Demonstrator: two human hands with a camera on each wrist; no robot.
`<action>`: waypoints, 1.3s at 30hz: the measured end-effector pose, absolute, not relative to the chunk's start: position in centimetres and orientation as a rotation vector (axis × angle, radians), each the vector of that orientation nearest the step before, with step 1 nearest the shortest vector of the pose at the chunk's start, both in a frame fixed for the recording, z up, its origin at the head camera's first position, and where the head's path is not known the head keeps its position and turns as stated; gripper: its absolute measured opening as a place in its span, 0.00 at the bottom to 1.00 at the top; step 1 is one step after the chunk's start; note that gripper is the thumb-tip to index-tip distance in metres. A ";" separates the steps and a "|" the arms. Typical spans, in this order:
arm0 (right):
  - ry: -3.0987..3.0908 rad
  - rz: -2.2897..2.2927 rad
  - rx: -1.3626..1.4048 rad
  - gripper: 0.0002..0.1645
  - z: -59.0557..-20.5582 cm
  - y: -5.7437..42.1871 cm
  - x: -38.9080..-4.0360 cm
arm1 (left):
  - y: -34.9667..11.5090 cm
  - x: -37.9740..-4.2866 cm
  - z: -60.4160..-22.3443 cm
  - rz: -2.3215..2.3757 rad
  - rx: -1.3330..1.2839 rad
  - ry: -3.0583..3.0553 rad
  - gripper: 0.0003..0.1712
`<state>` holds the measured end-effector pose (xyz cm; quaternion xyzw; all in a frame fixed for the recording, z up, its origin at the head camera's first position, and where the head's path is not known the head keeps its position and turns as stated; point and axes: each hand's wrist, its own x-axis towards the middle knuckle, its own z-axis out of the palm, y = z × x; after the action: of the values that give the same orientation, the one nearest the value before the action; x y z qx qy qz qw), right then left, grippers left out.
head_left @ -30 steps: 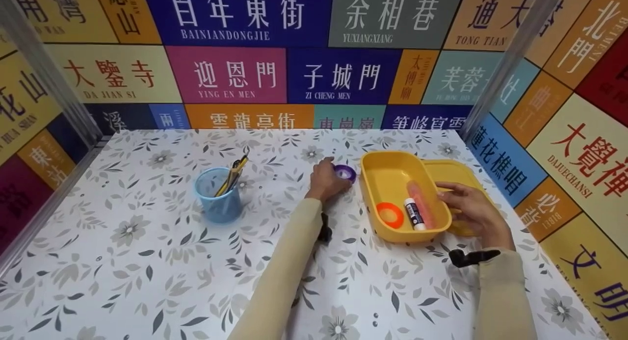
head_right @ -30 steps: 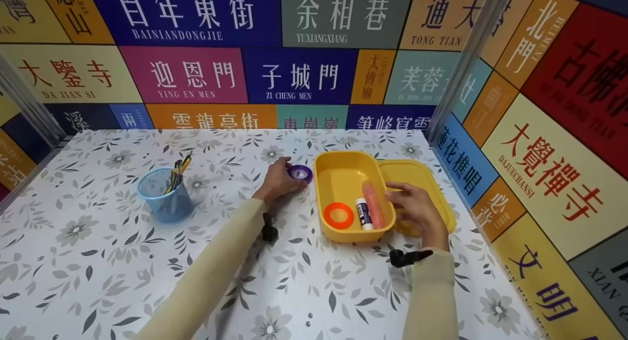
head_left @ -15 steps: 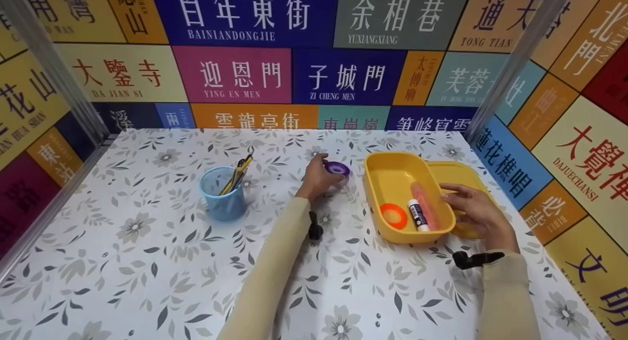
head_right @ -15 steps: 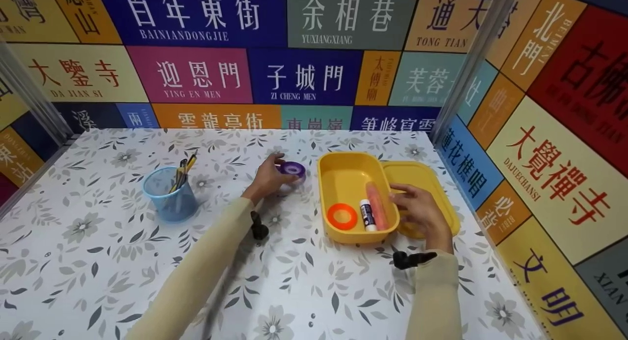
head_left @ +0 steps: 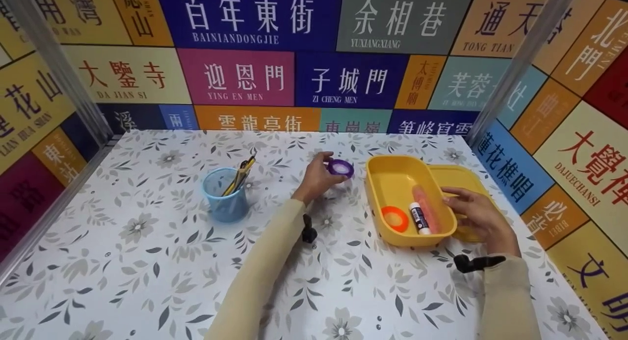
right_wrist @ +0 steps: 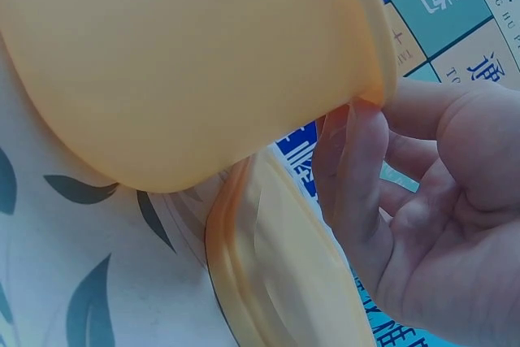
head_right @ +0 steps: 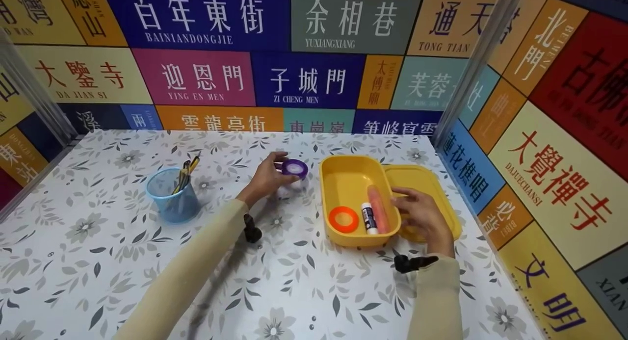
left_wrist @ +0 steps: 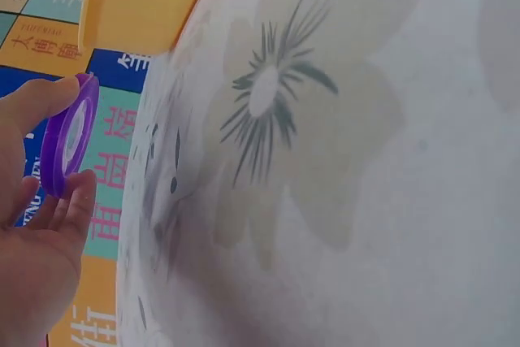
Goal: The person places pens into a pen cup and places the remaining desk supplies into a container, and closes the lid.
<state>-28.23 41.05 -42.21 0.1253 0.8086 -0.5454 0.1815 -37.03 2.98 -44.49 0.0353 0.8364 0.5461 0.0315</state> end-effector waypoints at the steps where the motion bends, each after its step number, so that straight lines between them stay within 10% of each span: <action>1: 2.275 -1.553 0.352 0.44 -42.2 41.1 -28.2 | 3.0 -36.9 -44.5 1.682 0.116 2.576 0.47; 39: 2.273 -1.630 0.279 0.43 -42.3 41.1 -28.1 | 4.5 -33.4 -38.6 1.816 0.598 2.479 0.48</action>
<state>-28.08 41.09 -42.25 0.0979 0.7976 -0.5720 0.1648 -33.42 4.53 -38.65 0.1912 0.7919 0.5800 0.0055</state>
